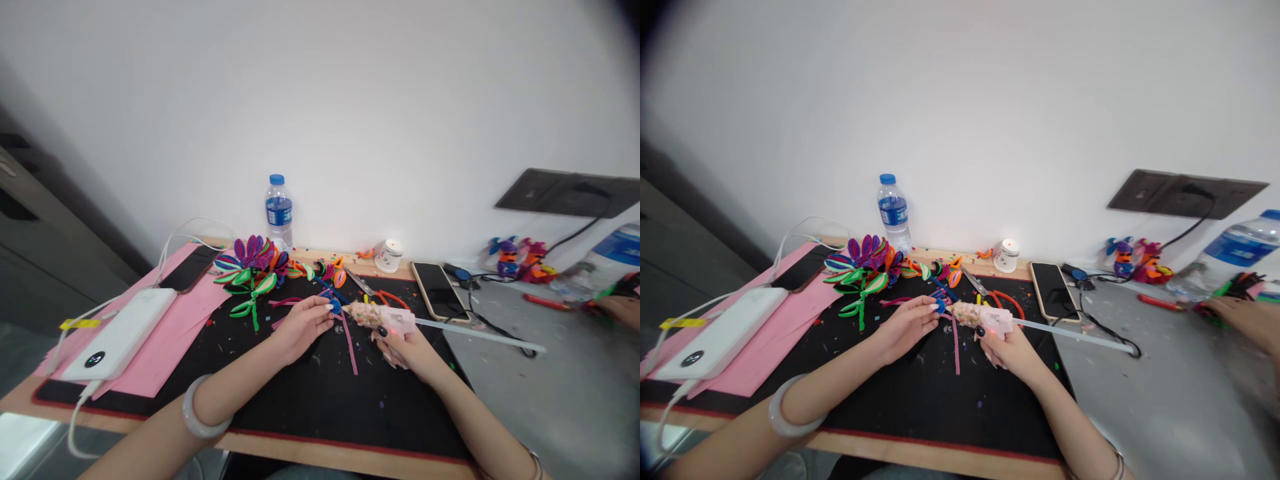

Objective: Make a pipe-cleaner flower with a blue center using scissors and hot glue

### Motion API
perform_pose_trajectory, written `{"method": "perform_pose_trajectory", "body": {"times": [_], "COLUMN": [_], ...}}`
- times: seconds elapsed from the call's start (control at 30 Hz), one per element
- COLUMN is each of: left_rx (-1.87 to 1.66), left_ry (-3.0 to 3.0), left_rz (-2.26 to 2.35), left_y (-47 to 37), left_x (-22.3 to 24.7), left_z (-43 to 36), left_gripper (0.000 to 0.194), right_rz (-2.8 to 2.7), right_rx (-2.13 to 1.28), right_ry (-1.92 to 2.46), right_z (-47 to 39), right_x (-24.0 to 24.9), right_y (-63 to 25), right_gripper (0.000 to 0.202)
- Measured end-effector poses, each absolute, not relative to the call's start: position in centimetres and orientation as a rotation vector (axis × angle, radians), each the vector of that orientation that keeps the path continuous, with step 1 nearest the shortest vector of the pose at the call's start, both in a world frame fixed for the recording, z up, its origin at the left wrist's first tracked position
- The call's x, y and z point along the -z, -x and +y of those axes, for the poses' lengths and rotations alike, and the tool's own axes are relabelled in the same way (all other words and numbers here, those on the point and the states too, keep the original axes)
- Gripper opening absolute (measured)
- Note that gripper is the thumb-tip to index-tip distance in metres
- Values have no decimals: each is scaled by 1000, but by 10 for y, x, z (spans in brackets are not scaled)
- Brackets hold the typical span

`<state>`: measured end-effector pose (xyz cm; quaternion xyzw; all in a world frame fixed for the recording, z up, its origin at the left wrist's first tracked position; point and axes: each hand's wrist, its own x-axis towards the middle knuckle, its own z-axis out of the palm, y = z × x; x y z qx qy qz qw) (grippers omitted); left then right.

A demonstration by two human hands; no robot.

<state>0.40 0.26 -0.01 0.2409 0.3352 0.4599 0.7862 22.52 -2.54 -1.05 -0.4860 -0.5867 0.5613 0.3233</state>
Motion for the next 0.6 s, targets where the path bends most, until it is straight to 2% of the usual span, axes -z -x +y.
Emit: {"method": "perform_pose_trajectory", "body": {"times": [0.47,0.6], "left_rx": [-1008,-1002], "left_ry": [-517,-534], "left_rz": [707,705], "left_y": [-2,-2], "left_x": [2,2], "left_z": [3,3], "left_gripper": [14,15], "right_rz": [-1493,-1328], "right_rx": [-1481,-1375], "right_ry": [1152,1076], "right_z": [-25,-25], "right_x": [11,6], "right_y": [-227,-228], "right_gripper": [37,35]}}
